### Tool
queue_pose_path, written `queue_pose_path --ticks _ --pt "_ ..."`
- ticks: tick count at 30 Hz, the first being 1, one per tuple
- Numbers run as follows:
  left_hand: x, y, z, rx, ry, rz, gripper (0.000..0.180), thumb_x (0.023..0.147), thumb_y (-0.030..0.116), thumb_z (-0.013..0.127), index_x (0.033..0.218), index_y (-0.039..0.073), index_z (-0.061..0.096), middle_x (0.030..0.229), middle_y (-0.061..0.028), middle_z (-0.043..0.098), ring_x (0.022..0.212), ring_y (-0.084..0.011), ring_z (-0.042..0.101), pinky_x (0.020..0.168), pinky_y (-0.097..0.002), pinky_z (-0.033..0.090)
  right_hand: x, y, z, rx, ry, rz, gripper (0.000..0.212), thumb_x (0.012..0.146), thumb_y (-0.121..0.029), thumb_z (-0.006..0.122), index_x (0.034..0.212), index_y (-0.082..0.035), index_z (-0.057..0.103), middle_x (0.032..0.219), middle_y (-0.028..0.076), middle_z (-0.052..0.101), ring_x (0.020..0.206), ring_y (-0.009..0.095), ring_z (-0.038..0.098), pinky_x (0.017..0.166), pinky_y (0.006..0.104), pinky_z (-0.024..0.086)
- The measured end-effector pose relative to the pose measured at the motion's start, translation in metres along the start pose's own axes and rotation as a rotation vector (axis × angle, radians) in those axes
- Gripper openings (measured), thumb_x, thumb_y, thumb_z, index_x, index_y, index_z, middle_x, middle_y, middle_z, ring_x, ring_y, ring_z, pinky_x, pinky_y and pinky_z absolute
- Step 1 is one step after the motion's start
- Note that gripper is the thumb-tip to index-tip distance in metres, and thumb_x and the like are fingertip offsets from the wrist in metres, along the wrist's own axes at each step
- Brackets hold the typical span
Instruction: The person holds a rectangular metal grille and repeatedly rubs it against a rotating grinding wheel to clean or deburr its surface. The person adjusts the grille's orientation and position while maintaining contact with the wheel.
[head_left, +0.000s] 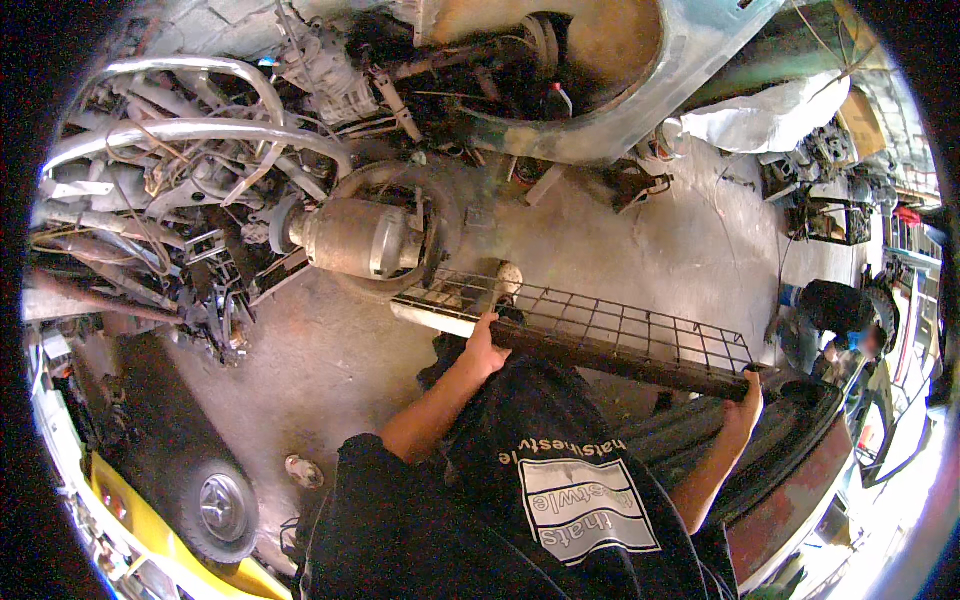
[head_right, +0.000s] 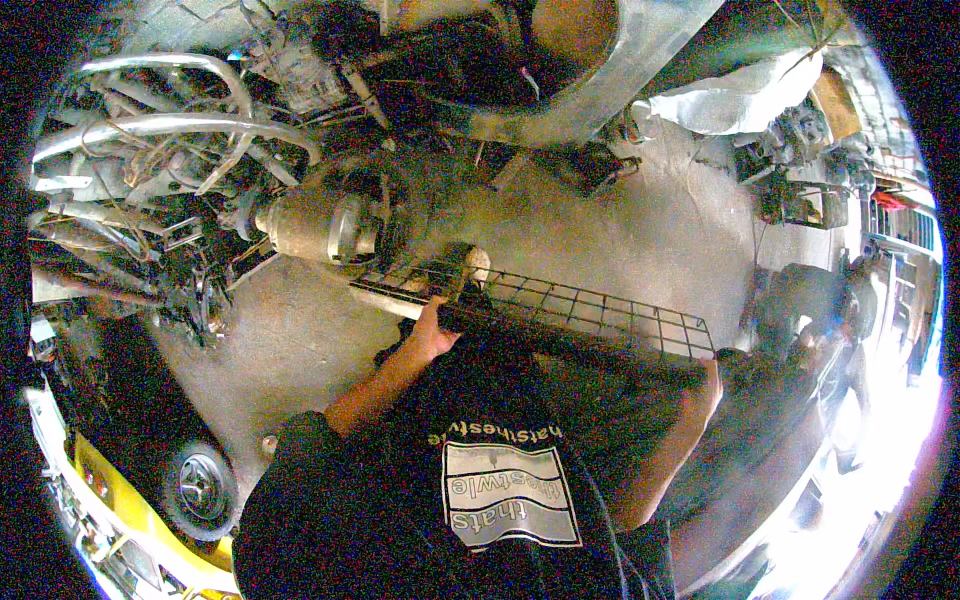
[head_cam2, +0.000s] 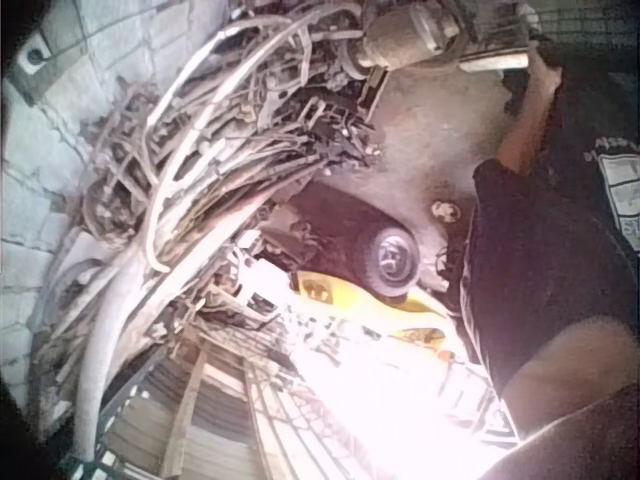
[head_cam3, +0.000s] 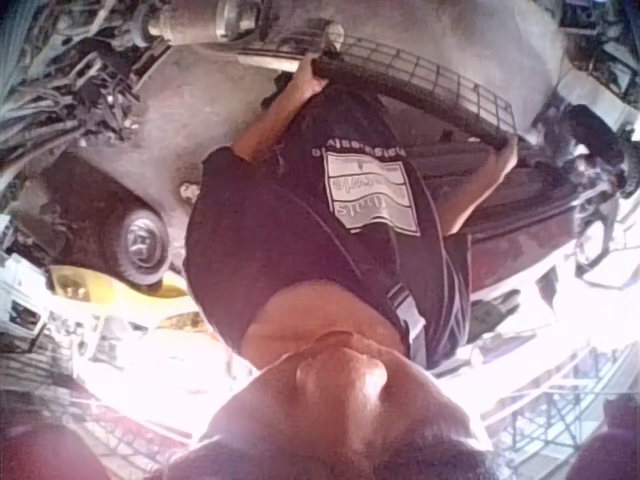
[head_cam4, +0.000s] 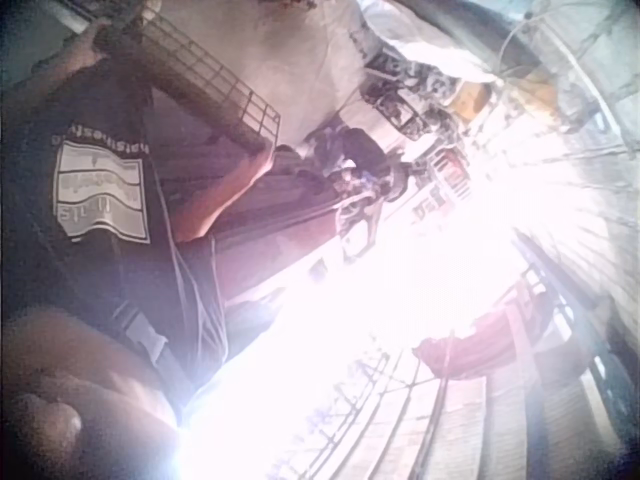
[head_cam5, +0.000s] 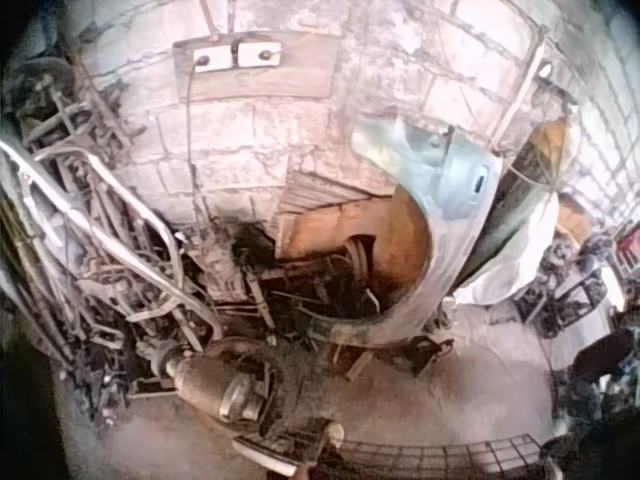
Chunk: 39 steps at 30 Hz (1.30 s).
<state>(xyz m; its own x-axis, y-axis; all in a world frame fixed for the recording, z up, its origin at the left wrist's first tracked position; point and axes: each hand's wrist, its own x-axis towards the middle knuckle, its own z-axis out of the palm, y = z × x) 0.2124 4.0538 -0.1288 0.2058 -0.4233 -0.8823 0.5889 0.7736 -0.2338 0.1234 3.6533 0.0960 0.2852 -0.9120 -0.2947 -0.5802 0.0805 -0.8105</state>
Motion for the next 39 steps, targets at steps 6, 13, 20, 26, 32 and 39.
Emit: queue_pose_path --ticks 6,13,20,26,32,39 --pt "-0.011 0.007 0.001 0.079 0.074 0.029 0.027 0.068 0.025 0.056 0.089 0.009 0.052 0.091 -0.0076 0.057 0.086 -0.0242 0.054 0.078 -0.038 0.043 0.02 0.029 0.006 0.132 -0.056 -0.067 0.016 0.064 -0.018 0.06 0.068 -0.009 0.048 0.057 0.0 0.048 0.039 0.012 0.046 0.028 0.0225 0.03" --pt "-0.002 0.02 -0.013 0.041 0.037 0.085 0.025 0.07 0.021 0.054 0.088 0.004 0.049 0.088 -0.0097 0.054 0.08 -0.0243 0.053 0.071 -0.0384 0.047 0.031 0.036 0.019 0.043 -0.141 -0.109 0.013 0.065 -0.017 0.058 0.07 -0.009 0.049 0.056 0.001 0.048 0.037 0.012 0.044 0.027 0.0215 0.029" --pt "-0.004 0.013 -0.007 -0.02 -0.013 0.064 0.023 0.07 0.02 0.054 0.086 0.004 0.05 0.084 -0.0084 0.055 0.077 -0.0235 0.054 0.072 -0.0393 0.047 -0.006 -0.007 0.036 0.2 -0.091 0.066 0.011 0.066 -0.018 0.057 0.065 -0.01 0.05 0.054 0.001 0.048 0.036 0.011 0.043 0.026 0.0206 0.028" --pt "-0.023 0.011 -0.01 -0.041 -0.088 0.064 0.022 0.07 0.02 0.053 0.085 0.005 0.05 0.084 -0.0086 0.055 0.077 -0.024 0.054 0.072 -0.0387 0.047 0.017 0.017 0.017 0.002 -0.139 -0.157 0.013 0.066 -0.019 0.059 0.068 -0.009 0.05 0.057 0.002 0.049 0.036 0.012 0.043 0.026 0.0204 0.028" --pt "-0.03 0.008 -0.005 -0.014 0.034 0.076 0.022 0.071 0.02 0.052 0.086 0.005 0.049 0.084 -0.0094 0.055 0.079 -0.0247 0.054 0.072 -0.0389 0.047 0.019 0.013 0.015 0.188 -0.065 0.031 0.019 0.064 -0.021 0.061 0.072 -0.01 0.048 0.059 0.001 0.047 0.04 0.013 0.045 0.027 0.0206 0.029" --pt "-0.029 0.001 -0.01 0.001 -0.003 0.011 0.029 0.068 0.027 0.055 0.091 0.009 0.054 0.087 -0.0071 0.059 0.078 -0.025 0.057 0.068 -0.0392 0.047 -0.002 -0.016 0.005 0.215 -0.075 0.146 0.021 0.062 -0.021 0.062 0.074 -0.01 0.048 0.061 0.001 0.049 0.041 0.013 0.046 0.027 0.0207 0.029"
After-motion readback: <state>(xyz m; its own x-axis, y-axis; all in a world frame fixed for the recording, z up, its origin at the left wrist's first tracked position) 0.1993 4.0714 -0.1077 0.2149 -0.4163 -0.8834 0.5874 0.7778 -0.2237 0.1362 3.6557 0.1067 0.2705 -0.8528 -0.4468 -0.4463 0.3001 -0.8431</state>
